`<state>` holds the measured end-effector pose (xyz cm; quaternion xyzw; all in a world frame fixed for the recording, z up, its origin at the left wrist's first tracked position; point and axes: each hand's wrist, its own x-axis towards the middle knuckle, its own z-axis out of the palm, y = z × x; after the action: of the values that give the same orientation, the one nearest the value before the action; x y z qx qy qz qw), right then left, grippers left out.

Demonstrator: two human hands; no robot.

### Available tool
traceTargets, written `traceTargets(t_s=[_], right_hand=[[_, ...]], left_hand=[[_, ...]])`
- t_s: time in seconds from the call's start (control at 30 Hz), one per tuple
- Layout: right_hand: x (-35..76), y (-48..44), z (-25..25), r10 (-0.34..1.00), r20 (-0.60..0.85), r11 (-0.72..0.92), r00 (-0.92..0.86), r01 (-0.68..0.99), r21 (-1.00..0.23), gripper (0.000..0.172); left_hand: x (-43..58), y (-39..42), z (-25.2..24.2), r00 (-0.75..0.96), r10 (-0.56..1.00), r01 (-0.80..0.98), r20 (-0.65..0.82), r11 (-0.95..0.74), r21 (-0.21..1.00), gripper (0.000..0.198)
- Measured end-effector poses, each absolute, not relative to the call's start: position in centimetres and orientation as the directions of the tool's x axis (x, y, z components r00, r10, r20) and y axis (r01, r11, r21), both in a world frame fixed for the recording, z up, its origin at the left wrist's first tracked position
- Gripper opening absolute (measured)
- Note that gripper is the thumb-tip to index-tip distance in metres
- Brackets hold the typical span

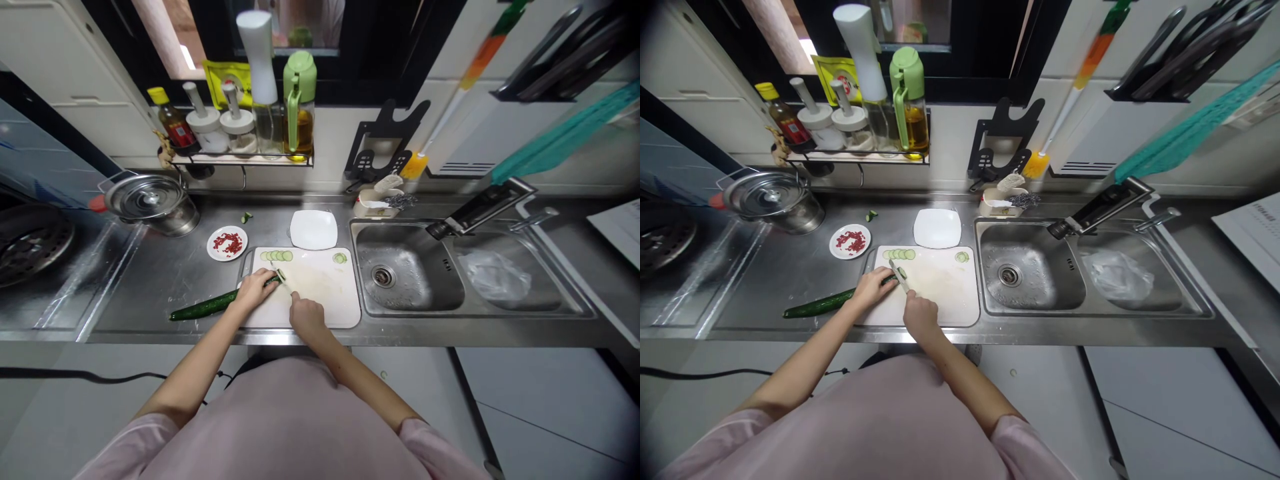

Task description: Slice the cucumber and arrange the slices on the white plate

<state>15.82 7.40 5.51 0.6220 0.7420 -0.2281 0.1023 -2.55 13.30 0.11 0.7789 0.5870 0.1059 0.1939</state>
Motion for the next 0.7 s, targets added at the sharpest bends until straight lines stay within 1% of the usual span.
traceTargets(t_s=[0.37,0.7], right_hand=[[15.88,7.74,5.57,0.879,-0.43,0.123,-0.207,0.969,-0.215,0.031],[15.55,7.86,6.01,0.855,-0.468,0.121,-0.224,0.963,-0.24,0.03]], left_hand=[[-2.42,13.4,0.45,0.301,0.95,0.89,-0.079,-0.25,0.382,0.032],[-2.61,13.47,0.26,0.331,0.942,0.873,-0.063,-0.28,0.398,0.033]])
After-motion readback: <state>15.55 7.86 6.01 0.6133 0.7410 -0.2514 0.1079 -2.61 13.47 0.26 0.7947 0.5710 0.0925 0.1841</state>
